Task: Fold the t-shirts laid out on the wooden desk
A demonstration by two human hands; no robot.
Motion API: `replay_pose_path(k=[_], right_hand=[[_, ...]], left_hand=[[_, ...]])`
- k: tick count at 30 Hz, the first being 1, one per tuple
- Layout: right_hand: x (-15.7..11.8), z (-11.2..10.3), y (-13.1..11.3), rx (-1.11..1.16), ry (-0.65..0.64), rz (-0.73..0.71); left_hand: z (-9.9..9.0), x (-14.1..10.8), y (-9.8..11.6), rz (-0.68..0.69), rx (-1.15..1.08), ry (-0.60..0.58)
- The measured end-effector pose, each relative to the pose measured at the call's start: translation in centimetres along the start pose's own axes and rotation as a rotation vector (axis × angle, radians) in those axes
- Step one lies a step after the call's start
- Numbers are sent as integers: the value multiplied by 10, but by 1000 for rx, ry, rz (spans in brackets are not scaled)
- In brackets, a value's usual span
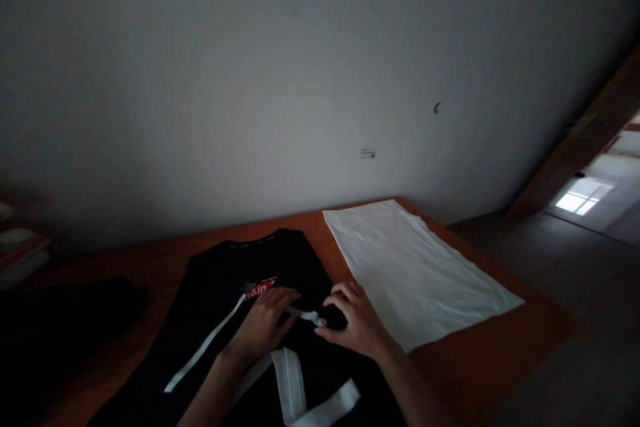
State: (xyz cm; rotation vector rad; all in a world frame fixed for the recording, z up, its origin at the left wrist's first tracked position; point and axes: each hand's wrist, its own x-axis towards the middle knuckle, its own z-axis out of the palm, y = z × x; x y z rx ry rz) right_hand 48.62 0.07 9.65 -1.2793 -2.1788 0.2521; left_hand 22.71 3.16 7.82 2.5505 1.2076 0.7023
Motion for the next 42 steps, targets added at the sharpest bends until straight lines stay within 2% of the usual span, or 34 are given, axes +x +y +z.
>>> replay_pose_path(k=[5,13,17,21,24,27,34,38,42], right_hand=[[2,10,-11,-71,6,-15],[1,2,-10,-73,-37,-140],[0,5,-12,-44,-68,-106],[5,8,-13,-66,-51,-41],[22,11,-13,-105,-68,31],[54,20,-11,-65,-59,61],[139,76,-3,-81,-174,174],[151,102,-1,-116,-201,230],[146,109,0,-187,-237,260]], left_hand=[[0,0,-3,-44,13,0],[1,0,-7,-147,49,82],[4,-1,-9,-150,87,131],[9,-2,-14,-173,81,233],[13,-1,-20,-200,79,290],[16,-1,-23,-208,69,334],[13,-1,-22,-238,72,403],[12,-3,-20,-251,104,402],[12,-4,-13,-259,150,383]])
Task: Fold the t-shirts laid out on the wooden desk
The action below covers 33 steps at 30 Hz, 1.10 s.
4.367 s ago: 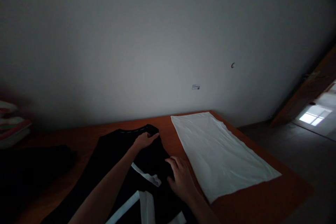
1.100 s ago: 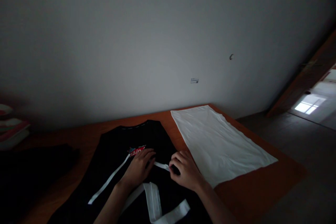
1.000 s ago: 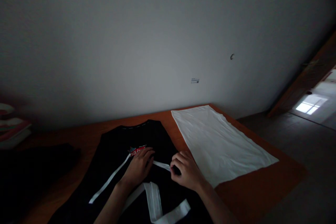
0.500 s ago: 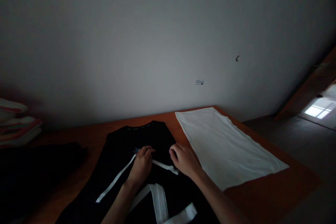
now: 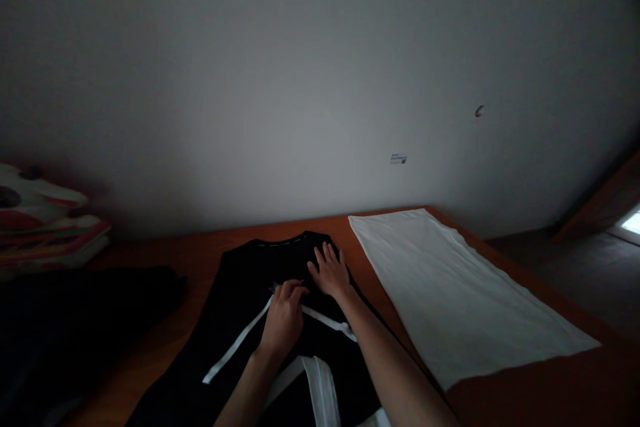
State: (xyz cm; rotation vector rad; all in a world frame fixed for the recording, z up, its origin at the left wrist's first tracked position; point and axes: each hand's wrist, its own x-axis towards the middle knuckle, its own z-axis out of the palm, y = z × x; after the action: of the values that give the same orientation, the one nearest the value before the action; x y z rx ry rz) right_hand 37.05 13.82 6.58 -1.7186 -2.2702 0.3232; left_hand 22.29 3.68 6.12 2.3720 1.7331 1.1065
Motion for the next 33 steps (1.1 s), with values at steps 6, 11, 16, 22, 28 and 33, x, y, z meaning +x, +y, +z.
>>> replay_pose_path(k=[6,11,16,22,28,33], right_hand=[[-2,0,2,-31,-16,32],[-4,-3,0,-17,77,12],[-14,-21,-9,-69,160,-15],[-49,-20,-10,-72,39,29],[-62,-11,-1,-47,-56,33],[-44,-14,4,-39,-70,17]], left_hand=[[-20,10,-9,-40,67,34],[-50,21,-72,-142,188,45],[-60,13,-130,-116,270,-79],[-49,-16,-147,-26,364,-220],[-47,-14,-146,-16,428,-291],[-54,0,-131,-86,324,-182]])
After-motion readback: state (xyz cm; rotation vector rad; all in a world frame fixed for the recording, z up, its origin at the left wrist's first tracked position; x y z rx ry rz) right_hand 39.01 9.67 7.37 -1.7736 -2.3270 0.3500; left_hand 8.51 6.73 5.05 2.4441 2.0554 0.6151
